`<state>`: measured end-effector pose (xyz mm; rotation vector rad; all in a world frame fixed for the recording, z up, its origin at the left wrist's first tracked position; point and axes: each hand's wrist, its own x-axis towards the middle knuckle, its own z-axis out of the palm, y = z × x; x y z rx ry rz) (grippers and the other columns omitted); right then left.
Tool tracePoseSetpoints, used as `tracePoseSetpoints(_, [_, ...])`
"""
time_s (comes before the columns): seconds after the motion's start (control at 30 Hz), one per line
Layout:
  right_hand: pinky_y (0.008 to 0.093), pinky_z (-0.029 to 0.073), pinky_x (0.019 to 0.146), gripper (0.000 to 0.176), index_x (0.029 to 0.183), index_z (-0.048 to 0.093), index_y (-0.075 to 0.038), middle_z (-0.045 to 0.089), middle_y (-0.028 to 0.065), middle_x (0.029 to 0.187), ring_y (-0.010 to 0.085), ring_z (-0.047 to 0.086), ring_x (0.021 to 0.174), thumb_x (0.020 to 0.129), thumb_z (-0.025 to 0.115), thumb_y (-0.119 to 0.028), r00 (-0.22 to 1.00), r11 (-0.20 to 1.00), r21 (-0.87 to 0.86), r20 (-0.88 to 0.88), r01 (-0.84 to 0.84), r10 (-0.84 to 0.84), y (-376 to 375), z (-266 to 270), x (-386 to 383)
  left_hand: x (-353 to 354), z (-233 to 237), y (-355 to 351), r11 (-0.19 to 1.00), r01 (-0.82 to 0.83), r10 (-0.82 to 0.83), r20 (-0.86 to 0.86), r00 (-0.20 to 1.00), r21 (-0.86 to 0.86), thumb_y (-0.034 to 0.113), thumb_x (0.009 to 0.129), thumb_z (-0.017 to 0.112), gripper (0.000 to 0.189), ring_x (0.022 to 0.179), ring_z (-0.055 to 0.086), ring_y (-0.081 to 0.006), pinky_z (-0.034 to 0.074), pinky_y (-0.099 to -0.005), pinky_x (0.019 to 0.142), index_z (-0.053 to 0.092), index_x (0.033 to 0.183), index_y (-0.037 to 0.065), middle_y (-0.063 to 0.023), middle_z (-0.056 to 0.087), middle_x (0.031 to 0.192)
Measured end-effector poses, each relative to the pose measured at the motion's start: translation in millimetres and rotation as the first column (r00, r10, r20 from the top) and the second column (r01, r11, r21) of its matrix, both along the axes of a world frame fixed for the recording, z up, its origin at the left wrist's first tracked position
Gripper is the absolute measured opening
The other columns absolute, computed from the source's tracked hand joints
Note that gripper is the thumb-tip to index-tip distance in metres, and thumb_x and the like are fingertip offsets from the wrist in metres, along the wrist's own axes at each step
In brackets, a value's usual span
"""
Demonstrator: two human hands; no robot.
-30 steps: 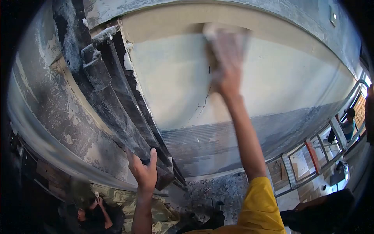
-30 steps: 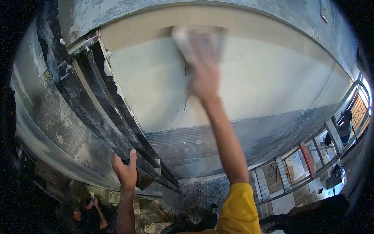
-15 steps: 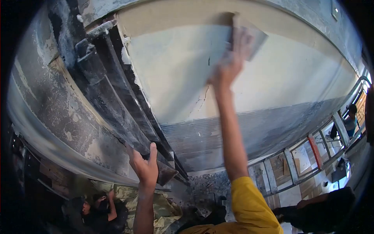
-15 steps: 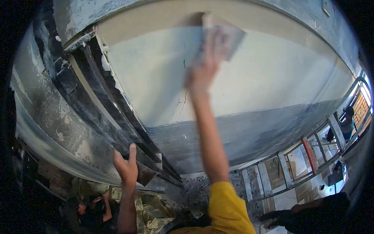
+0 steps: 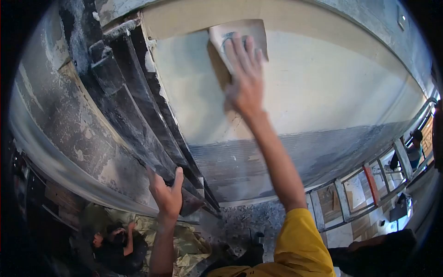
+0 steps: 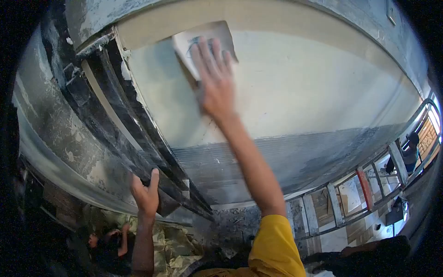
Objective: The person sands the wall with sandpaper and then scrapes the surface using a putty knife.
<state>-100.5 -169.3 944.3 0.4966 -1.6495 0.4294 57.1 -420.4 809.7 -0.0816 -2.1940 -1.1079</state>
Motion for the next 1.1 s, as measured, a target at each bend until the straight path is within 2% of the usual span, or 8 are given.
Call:
tracePoseSetpoints(0.27, [0.0533,0.024,0.121,0.070,0.145,0.052,-0.003,0.047,0.0176,0.153,0.0411,0.035,0.147,0.076,0.047,0.009,0.991,0.977,-0.195,-0.119,-0.082,0.059,-11.2,5.1,-9.6,-2.6,-2.2,6.6,1.000,-0.005,0.005,-0.040,0.999,0.013,0.020,0.099,0.067,0.046,0.106,0.058,-0.0317,0.045,-0.0445,0.093,0.051,0.130,-0.010,-0.0230,0.060,0.117])
tracePoseSetpoints(0.4, [0.0530,0.030,0.119,0.066,0.146,0.052,-0.007,0.048,0.0143,0.152,0.0401,0.039,0.144,0.080,0.055,-0.006,0.992,0.992,0.111,-0.117,0.061,-0.048,43.4,3.2,-11.3,-0.1,3.5,3.4,0.999,0.041,-0.041,0.000,0.999,0.024,0.012,0.091,0.072,0.055,0.119,0.055,-0.0439,0.043,-0.0446,0.100,0.048,0.136,-0.010,-0.0286,0.054,0.133])
tracePoseSetpoints(0.53, [0.0524,0.017,0.124,0.050,0.139,0.059,-0.004,0.050,0.0168,0.151,0.0396,0.033,0.148,0.089,0.050,-0.003,0.963,0.898,-0.429,-0.186,0.099,-0.195,39.4,10.8,-9.8,-7.2,-2.3,7.4,0.998,-0.053,0.050,-0.067,0.996,-0.044,0.014,0.091,0.073,0.055,0.119,0.055,-0.0444,0.042,-0.0464,0.100,0.049,0.135,-0.010,-0.0295,0.054,0.133])
tracePoseSetpoints(0.7, [0.0487,0.037,0.113,0.041,0.130,0.061,-0.001,0.061,0.0234,0.130,0.0333,0.056,0.127,0.091,0.052,-0.009,0.940,0.938,-0.090,0.032,-0.335,0.339,-47.3,1.6,16.1,2.7,3.2,3.5,0.998,0.014,-0.017,0.057,0.998,0.064,0.016,0.092,0.074,0.055,0.117,0.056,-0.0447,0.043,-0.0466,0.099,0.050,0.133,-0.011,-0.0296,0.054,0.132])
tracePoseSetpoints(0.77, [0.0444,0.054,0.096,0.022,0.110,0.068,0.001,0.069,0.0173,0.105,0.0253,0.065,0.104,0.097,0.055,-0.012,0.552,0.894,-0.448,0.739,-0.026,0.386,-0.6,18.0,72.2,0.0,4.2,3.1,0.998,0.062,-0.062,-0.038,0.997,-0.006,0.016,0.092,0.073,0.055,0.114,0.057,-0.0449,0.044,-0.0454,0.097,0.049,0.134,-0.010,-0.0286,0.055,0.130])
tracePoseSetpoints(0.83, [0.0391,0.057,0.077,0.028,0.100,0.065,0.003,0.064,0.0132,0.098,0.0165,0.060,0.093,0.102,0.057,-0.023,0.825,0.407,-0.871,0.005,-0.274,0.565,23.6,-28.2,76.1,8.2,11.1,10.0,0.999,0.038,-0.038,-0.051,0.998,-0.016,0.015,0.091,0.075,0.053,0.109,0.059,-0.0412,0.045,-0.0444,0.094,0.051,0.132,-0.009,-0.0249,0.057,0.126])
tracePoseSetpoints(0.97, [0.0314,0.045,0.087,0.039,0.113,0.064,0.004,0.062,0.0062,0.100,0.0147,0.055,0.093,0.099,0.061,-0.032,0.818,0.118,-0.953,-0.173,-0.280,0.548,50.5,-72.2,153.6,48.3,-2.5,27.4,0.983,0.027,0.002,-0.160,0.987,0.183,0.010,0.089,0.075,0.055,0.096,0.057,-0.0211,0.046,-0.0320,0.079,0.049,0.135,-0.003,-0.0142,0.057,0.108])
tracePoseSetpoints(1.1, [0.0346,0.046,0.089,0.038,0.120,0.061,0.007,0.066,0.0158,0.101,0.0242,0.059,0.093,0.100,0.057,-0.025,0.545,0.495,-0.860,0.356,-0.128,0.759,44.4,-185.1,200.7,87.7,-17.3,56.7,0.928,0.328,-0.362,0.212,0.908,0.179,0.008,0.090,0.073,0.052,0.081,0.052,-0.0080,0.043,-0.0220,0.070,0.048,0.136,0.000,-0.0020,0.052,0.086])
